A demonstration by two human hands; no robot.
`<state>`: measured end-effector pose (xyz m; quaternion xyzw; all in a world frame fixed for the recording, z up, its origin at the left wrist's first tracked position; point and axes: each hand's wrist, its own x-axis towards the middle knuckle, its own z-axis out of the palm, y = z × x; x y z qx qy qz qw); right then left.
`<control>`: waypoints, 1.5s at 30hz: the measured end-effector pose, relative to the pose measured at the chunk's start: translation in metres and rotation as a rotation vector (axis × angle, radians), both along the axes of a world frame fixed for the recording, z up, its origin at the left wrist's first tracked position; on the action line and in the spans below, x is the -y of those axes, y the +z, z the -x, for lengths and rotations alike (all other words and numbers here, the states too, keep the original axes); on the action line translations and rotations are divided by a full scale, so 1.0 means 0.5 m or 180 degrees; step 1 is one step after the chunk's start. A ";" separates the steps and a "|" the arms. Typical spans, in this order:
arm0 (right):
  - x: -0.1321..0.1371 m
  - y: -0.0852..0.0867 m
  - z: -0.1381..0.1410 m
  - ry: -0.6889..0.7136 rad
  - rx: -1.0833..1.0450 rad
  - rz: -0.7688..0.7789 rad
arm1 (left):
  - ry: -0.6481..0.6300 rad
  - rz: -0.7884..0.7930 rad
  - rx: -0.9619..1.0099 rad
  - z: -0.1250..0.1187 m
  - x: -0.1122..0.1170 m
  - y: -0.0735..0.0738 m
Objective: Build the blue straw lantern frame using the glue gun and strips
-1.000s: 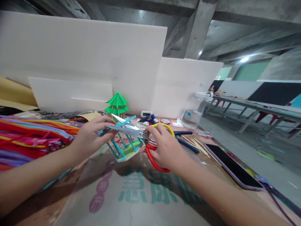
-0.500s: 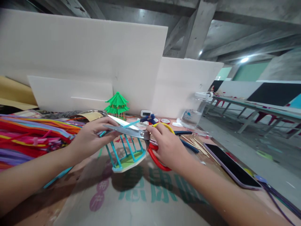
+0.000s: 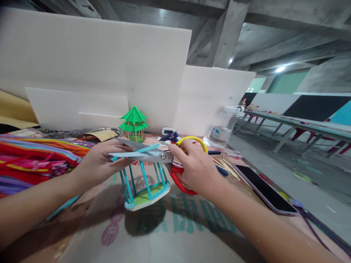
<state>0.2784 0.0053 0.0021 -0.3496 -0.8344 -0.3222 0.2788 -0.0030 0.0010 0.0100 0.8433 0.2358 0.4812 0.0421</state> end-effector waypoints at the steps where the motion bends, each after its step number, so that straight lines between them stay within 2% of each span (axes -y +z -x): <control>1: 0.001 0.002 -0.001 -0.0043 0.0019 0.0022 | -0.0002 0.0006 -0.0015 0.000 0.000 -0.001; 6: 0.002 0.000 -0.007 -0.0044 0.0162 0.0011 | -0.0006 0.0007 -0.0083 -0.001 -0.013 -0.009; 9: -0.001 -0.010 -0.010 -0.0087 0.0211 0.0194 | 0.0033 0.0060 -0.0113 -0.001 -0.023 -0.015; 11: -0.007 -0.012 -0.010 -0.0138 0.0118 0.0434 | 0.0116 0.0113 -0.0129 0.001 -0.029 -0.018; 14: -0.025 -0.008 -0.008 -0.0352 -0.0372 0.0963 | 0.0249 0.0061 -0.0145 0.011 -0.039 -0.021; 17: -0.051 -0.011 -0.012 -0.0569 -0.0756 0.1540 | 0.0279 -0.0314 -0.0174 0.023 -0.051 -0.026; 20: -0.074 -0.029 -0.022 -0.0749 -0.0807 0.1958 | 0.0119 -0.0781 -0.0237 0.028 -0.062 -0.036; 22: -0.085 -0.044 -0.029 -0.0885 -0.0736 0.2148 | 0.0057 -0.0896 -0.0356 0.027 -0.067 -0.044; 27: -0.108 -0.069 -0.053 -0.1183 -0.0452 0.2247 | 0.0008 -0.0866 -0.0673 0.021 -0.068 -0.056; 33: -0.143 -0.083 -0.084 -0.1261 -0.0420 0.2509 | 0.0148 -0.0563 -0.0733 0.012 -0.049 -0.050; 39: -0.160 -0.070 -0.118 -0.1180 -0.0277 0.2738 | 0.0232 -0.0462 -0.0913 0.011 -0.049 -0.040; 45: -0.165 -0.059 -0.147 -0.0898 -0.0043 0.2789 | 0.0294 -0.0398 -0.1002 0.020 -0.058 -0.036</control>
